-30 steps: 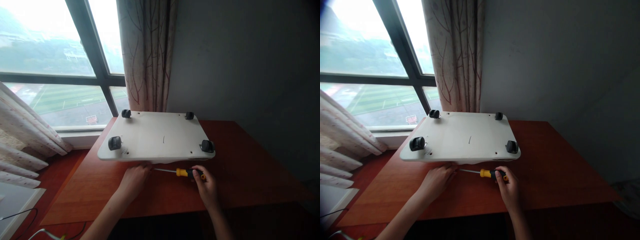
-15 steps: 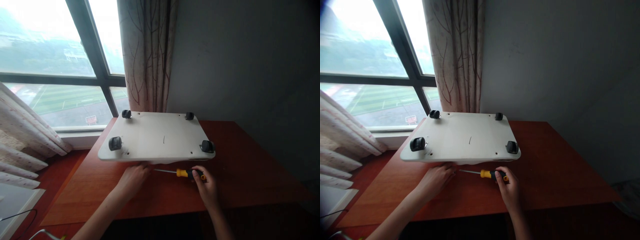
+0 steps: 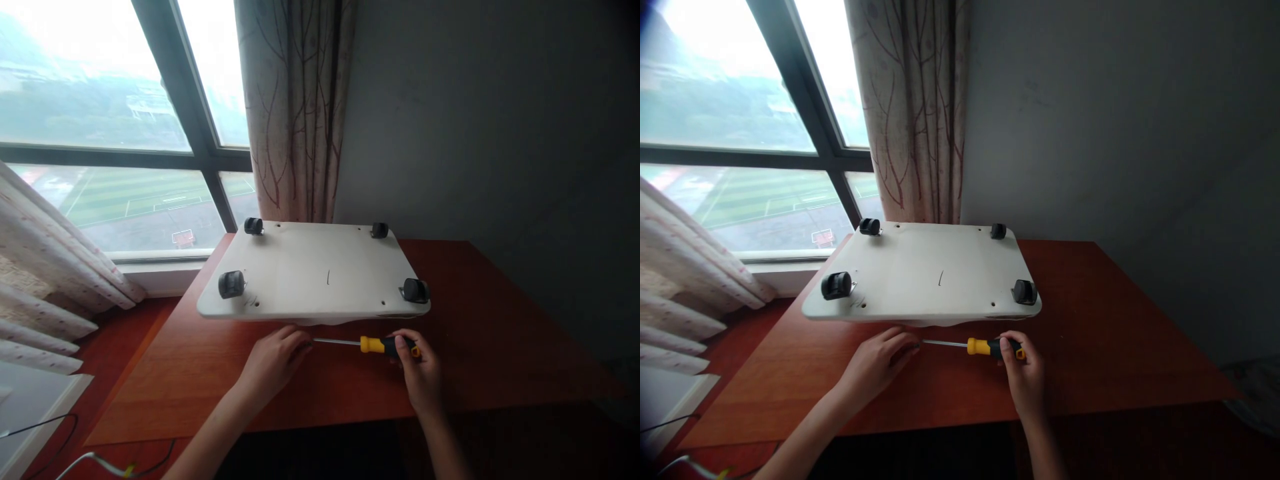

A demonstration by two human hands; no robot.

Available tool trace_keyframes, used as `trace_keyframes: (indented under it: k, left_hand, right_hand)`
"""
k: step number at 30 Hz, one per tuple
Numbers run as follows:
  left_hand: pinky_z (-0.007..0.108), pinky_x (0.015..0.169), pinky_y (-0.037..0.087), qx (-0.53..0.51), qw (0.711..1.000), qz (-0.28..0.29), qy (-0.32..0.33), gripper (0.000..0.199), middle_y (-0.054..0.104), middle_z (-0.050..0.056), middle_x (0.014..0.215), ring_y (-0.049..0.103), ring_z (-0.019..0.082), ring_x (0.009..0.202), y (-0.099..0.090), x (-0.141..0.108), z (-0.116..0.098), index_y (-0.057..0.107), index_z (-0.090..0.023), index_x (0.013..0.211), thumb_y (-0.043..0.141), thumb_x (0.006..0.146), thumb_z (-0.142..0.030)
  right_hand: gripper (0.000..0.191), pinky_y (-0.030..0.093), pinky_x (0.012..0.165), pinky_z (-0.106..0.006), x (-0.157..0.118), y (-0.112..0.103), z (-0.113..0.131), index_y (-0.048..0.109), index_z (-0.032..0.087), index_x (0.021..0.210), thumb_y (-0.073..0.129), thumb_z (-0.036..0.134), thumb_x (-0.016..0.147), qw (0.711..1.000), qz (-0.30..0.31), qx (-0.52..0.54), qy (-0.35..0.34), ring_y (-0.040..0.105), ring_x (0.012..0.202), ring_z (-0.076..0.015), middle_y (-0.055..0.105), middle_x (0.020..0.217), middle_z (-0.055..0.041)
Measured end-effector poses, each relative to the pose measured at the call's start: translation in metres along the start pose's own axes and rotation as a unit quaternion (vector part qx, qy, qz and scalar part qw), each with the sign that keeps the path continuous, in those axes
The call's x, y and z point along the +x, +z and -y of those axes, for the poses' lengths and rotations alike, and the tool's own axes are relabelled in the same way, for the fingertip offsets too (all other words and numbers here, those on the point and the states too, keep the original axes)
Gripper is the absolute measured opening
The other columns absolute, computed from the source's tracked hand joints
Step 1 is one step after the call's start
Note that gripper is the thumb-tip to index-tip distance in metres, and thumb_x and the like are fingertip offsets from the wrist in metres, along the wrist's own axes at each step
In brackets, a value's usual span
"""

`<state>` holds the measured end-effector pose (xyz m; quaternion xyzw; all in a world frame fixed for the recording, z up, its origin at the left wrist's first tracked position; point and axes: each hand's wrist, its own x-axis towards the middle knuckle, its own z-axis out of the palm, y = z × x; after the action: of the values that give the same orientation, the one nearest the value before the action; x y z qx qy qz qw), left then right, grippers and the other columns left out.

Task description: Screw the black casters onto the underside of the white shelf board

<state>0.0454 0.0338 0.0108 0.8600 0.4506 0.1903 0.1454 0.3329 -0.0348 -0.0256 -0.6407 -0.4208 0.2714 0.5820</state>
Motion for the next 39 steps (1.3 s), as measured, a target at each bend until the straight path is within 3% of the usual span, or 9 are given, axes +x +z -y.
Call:
trace_keyframes:
  k: [11,23,31,35,39]
  left_hand:
    - [0.026,0.067,0.047,0.021,1.0,0.006,-0.005,0.021,0.069,0.004,0.092,0.067,0.018,0.08,0.002,-0.004,0.002,0.072,-0.022,0.097,0.051,0.099,-0.029]
    - [0.029,0.069,0.048,0.129,0.989,0.07,0.031,0.023,0.07,0.008,0.096,0.065,0.022,0.084,0.011,-0.003,-0.003,0.069,-0.019,0.097,0.046,0.1,-0.02]
    - [0.027,0.07,0.049,0.033,0.998,0.039,0.037,0.023,0.07,0.007,0.096,0.067,0.019,0.082,0.005,-0.002,-0.002,0.071,-0.02,0.099,0.049,0.1,-0.025]
    - [0.025,0.069,0.049,-0.005,0.998,0.05,0.038,0.021,0.07,0.006,0.093,0.067,0.017,0.079,-0.001,0.0,-0.004,0.073,-0.02,0.097,0.053,0.098,-0.025]
    - [0.024,0.068,0.048,-0.033,0.997,0.039,0.051,0.016,0.069,0.005,0.092,0.066,0.016,0.077,-0.004,0.008,-0.013,0.073,-0.02,0.098,0.058,0.096,-0.026]
  right_hand:
    - [0.034,0.054,0.055,-0.028,-0.001,-0.001,-0.001,0.068,0.02,0.089,0.064,0.053,0.087,1.0,0.011,0.011,0.01,0.063,0.064,-0.0181,0.071,0.087,-0.0059]
    - [0.029,0.053,0.056,-0.026,-0.002,-0.002,-0.006,0.067,0.021,0.089,0.063,0.049,0.09,0.999,0.026,0.009,-0.023,0.062,0.076,-0.0199,0.067,0.088,-0.0057]
    - [0.028,0.051,0.054,-0.025,-0.002,-0.005,-0.006,0.065,0.021,0.091,0.061,0.049,0.091,0.999,0.02,0.023,-0.023,0.061,0.073,-0.0189,0.067,0.09,-0.006]
    - [0.022,0.055,0.069,-0.03,0.004,-0.011,0.01,0.066,0.022,0.091,0.06,0.043,0.093,0.993,0.05,-0.01,-0.109,0.066,0.083,-0.0212,0.069,0.089,-0.0055]
    - [0.01,0.054,0.082,-0.032,0.022,-0.026,0.059,0.067,0.025,0.099,0.062,0.032,0.093,0.964,0.094,-0.055,-0.244,0.068,0.089,-0.0208,0.071,0.094,-0.0033]
